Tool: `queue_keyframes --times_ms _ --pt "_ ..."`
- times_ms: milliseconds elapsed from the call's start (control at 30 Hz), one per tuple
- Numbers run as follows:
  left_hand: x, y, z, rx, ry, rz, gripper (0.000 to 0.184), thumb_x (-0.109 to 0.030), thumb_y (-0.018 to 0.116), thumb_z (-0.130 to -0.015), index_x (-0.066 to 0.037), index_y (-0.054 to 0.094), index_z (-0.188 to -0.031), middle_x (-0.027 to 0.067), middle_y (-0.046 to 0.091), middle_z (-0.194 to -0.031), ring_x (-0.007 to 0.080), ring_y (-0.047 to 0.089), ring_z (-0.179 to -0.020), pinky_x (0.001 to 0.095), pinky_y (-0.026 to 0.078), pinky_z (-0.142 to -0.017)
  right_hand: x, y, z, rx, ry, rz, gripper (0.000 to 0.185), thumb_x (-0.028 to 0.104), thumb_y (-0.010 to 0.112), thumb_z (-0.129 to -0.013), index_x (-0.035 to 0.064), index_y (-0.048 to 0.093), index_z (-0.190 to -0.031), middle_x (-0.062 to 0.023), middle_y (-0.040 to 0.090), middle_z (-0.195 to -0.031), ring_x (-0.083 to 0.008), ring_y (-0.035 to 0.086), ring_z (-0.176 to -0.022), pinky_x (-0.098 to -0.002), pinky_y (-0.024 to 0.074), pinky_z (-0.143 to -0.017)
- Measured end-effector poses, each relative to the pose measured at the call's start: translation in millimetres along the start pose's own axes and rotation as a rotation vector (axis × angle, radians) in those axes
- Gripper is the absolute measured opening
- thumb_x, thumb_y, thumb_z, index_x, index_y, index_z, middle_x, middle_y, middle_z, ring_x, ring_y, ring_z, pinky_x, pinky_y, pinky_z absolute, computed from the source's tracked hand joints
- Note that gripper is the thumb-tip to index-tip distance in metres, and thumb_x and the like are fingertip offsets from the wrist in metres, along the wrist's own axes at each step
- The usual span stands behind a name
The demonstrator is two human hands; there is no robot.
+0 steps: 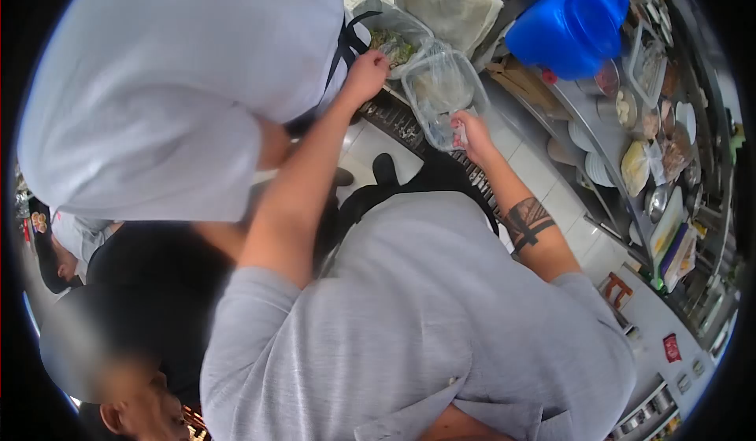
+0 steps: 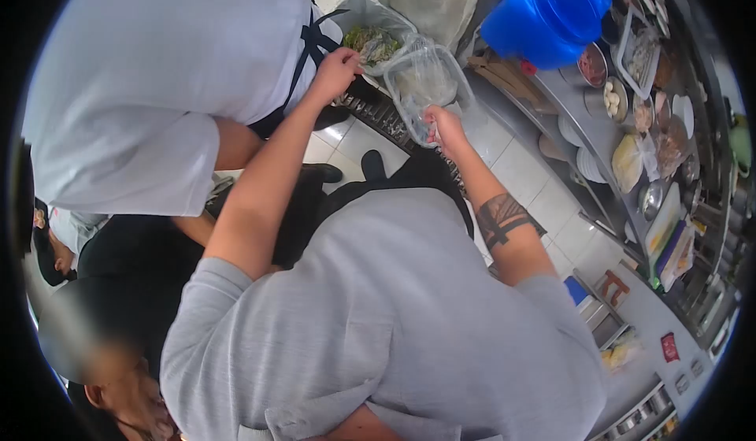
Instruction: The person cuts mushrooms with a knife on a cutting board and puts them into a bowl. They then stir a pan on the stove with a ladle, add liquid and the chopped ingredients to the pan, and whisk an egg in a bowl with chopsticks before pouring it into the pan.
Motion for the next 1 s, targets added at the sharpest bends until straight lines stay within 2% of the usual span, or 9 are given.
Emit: queue_keyframes --times_ms 100,167,300,500,567,633,767,933,1000 --pt "13.1 6.1 0.8 0.125 0.0 0.061 0.029 -0.023 0.066 -0.097 0.003 0.071 -0.108 0.0126 0.075 -0.088 0.0198 0.072 -0.081 0.0337 0.055 -0.076 -4.6 2.2 3.8 -0.058 0.053 -0.084 0.023 0.025 0.063 -0.098 0.0034 0.06 -0.092 -0.0055 0.054 -0.077 -0.021 0.055 -0.062 -0.0368 0.0524 -0.056" --pt "17.6 0.1 11.9 0.147 -0.104 0.082 0.029 -0.024 0.065 -0.098 0.002 0.069 -0.108 0.0096 0.074 -0.091 0.0188 0.072 -0.083 0.0337 0.055 -0.075 -14.7 -6.0 1.9 -0.152 0.055 -0.153 0.023 0.016 0.062 -0.097 -0.0036 0.062 -0.108 -0.0117 0.058 -0.089 -0.0292 0.067 -0.079 -0.0408 0.0646 -0.074" --pt "51.1 -23.8 46.0 0.219 -0.431 0.352 0.028 -0.028 0.063 -0.101 -0.004 0.068 -0.115 0.0054 0.072 -0.105 0.0158 0.07 -0.093 0.0306 0.054 -0.074 -22.3 -16.6 -16.0 -0.006 0.059 -0.247 0.021 0.007 0.056 -0.098 -0.0089 0.061 -0.111 -0.0204 0.062 -0.103 -0.0369 0.069 -0.092 -0.0471 0.0653 -0.084" --pt "145.1 -79.1 124.9 0.134 -0.63 0.099 0.032 -0.033 0.066 -0.098 -0.003 0.07 -0.109 0.0037 0.071 -0.098 0.0136 0.068 -0.091 0.0287 0.052 -0.075 -27.2 -55.1 -55.4 -0.091 0.049 -0.183 0.024 -0.003 0.05 -0.095 -0.0115 0.062 -0.113 -0.0228 0.064 -0.107 -0.0349 0.07 -0.096 -0.0452 0.0646 -0.085" --pt "206.9 -92.3 151.3 -0.022 -0.587 -0.088 0.036 -0.033 0.069 -0.095 0.0 0.071 -0.11 0.0098 0.074 -0.099 0.0191 0.07 -0.095 0.0326 0.054 -0.081 -18.2 -52.0 -72.0 -0.026 0.025 -0.152 0.023 -0.002 0.051 -0.095 -0.0079 0.064 -0.113 -0.0185 0.066 -0.101 -0.0293 0.07 -0.089 -0.0407 0.0642 -0.081" --pt "169.2 -100.3 173.9 -0.075 -0.615 -0.228 0.039 -0.03 0.071 -0.093 0.001 0.07 -0.115 0.0163 0.075 -0.104 0.0258 0.071 -0.099 0.0369 0.054 -0.087 -0.1 -39.2 -80.5 0.034 0.001 -0.099 0.022 -0.002 0.055 -0.092 -0.007 0.066 -0.111 -0.0151 0.067 -0.097 -0.0252 0.068 -0.082 -0.0389 0.0631 -0.076" --pt "159.7 -70.9 168.3 0.139 -0.688 -0.083 0.034 -0.028 0.072 -0.091 0.001 0.074 -0.109 0.0174 0.075 -0.109 0.0279 0.071 -0.101 0.0383 0.053 -0.091 40.6 -0.7 -97.0 0.103 -0.019 0.077 0.019 0.001 0.063 -0.088 -0.0033 0.069 -0.106 -0.0069 0.065 -0.08 -0.0156 0.063 -0.066 -0.0322 0.0564 -0.058" --pt "177.6 -40.1 54.1 0.101 -0.591 -0.129 0.035 -0.029 0.069 -0.089 0.003 0.075 -0.102 0.0213 0.075 -0.1 0.0326 0.073 -0.096 0.0418 0.055 -0.086 86.7 33.8 -131.3 -0.168 -0.083 0.316 0.028 0.021 0.061 -0.092 0.003 0.063 -0.071 -0.0047 0.054 -0.06 -0.0144 0.045 -0.041 -0.0333 0.0293 -0.035" --pt "208.3 -12.5 -9.7 0.174 -0.541 -0.214 0.036 -0.029 0.066 -0.088 0.003 0.075 -0.101 0.0253 0.074 -0.103 0.038 0.072 -0.099 0.0449 0.056 -0.087 97.4 47.0 -169.2 -0.197 -0.153 0.469 0.032 0.025 0.06 -0.094 0.0021 0.063 -0.072 -0.0048 0.054 -0.06 -0.0148 0.046 -0.042 -0.0338 0.0313 -0.035"
Point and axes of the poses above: each hand's wrist, its own z-axis away from the middle knuckle, its own y-axis out of the palm, x = y × z, the point moved 9 cm from there along -z, towards the middle knuckle
